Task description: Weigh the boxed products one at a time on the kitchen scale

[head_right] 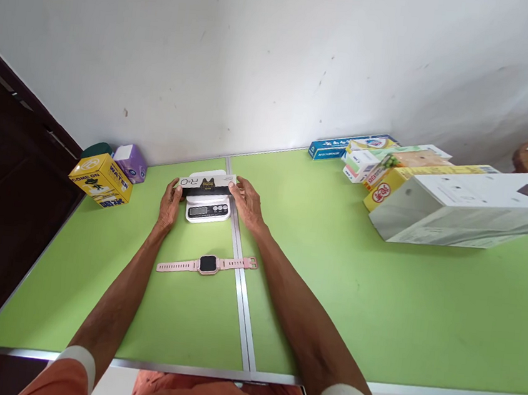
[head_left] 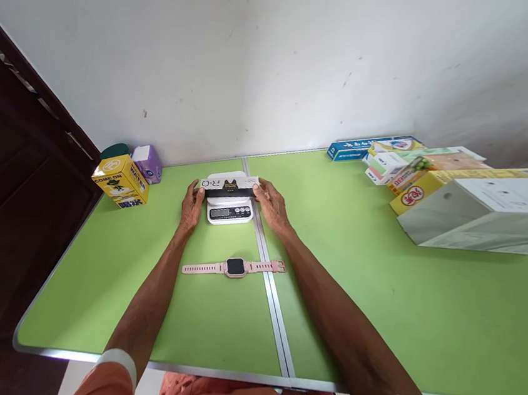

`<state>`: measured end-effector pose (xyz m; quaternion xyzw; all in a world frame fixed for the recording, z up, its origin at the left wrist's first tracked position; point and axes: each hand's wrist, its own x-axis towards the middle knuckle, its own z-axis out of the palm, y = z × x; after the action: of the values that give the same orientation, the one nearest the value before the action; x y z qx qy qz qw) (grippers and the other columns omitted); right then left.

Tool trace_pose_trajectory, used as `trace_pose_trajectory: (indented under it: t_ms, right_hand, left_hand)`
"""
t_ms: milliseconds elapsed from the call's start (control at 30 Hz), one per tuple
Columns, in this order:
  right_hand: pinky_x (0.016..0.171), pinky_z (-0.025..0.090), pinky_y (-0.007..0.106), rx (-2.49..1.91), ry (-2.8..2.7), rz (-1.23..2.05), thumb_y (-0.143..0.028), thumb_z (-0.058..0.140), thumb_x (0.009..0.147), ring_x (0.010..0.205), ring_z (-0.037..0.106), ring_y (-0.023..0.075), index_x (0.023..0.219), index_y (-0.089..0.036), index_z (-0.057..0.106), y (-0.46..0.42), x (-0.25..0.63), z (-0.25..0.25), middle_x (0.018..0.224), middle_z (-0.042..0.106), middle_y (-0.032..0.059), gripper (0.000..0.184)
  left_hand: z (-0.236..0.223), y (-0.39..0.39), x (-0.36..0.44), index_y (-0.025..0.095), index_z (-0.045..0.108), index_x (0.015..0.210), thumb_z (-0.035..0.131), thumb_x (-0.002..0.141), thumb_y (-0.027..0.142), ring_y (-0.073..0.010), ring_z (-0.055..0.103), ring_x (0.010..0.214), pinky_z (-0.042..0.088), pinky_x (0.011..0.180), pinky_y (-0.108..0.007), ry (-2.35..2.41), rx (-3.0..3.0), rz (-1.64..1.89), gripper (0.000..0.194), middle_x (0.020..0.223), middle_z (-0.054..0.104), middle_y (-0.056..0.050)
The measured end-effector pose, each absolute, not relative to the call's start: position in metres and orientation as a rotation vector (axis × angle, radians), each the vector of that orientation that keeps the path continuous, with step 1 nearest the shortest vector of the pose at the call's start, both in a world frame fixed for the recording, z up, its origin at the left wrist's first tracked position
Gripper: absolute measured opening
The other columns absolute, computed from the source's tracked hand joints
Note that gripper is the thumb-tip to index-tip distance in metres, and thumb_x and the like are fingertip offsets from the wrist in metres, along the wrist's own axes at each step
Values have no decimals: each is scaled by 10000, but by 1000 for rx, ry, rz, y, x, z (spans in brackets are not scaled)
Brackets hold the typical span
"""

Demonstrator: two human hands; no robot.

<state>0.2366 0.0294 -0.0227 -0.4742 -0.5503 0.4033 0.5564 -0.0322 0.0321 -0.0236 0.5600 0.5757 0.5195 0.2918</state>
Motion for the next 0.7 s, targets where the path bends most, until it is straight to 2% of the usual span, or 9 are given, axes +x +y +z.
trace_pose_trajectory:
  t_ms: [200,300,400,533,700]
  right_hand:
    - [1153,598,698,-1136,-1321,965,-1073,640,781,1242,777,450,1603,-239,672,28,238,-21,1424,759,237,1172]
    - [1147,606,689,-1144,-1327,972,-1058,665,782,1254,769,454,1661,-216,626,29,238,-22,1467,742,253,1218]
    - [1137,615,686,-1131,-1326,980,-1003,717,806,1250,767,449,1731,-252,555,31,237,-24,1502,730,242,1202]
    - [1130,631,669,-1113,-1336,977,-912,773,847,1242,765,435,1782,-268,484,33,237,-24,1540,700,230,1172]
    - [1136,634,670,-1109,-1368,956,-856,777,887,1256,730,410,1763,-323,513,32,236,-22,1671,604,188,1058]
  left_hand:
    - [-22,30,-30,216,612,1607,617,946,931,-366,723,1392,596,1205,-530,1538,1492,1389,974,1419,758,-194]
    - [-21,28,-30,214,547,1668,639,927,936,-360,734,1360,606,1183,-527,1515,1496,1374,1038,1454,733,-205]
    - [-18,25,-30,234,464,1730,681,893,942,-351,740,1335,607,1168,-526,1485,1517,1361,1117,1553,671,-215]
    - [-16,24,-29,262,458,1738,750,851,930,-361,738,1339,605,1166,-536,1471,1529,1351,1148,1628,624,-217]
    - [-17,28,-29,222,475,1722,766,833,929,-376,727,1371,591,1206,-556,1455,1575,1360,1173,1610,658,-220]
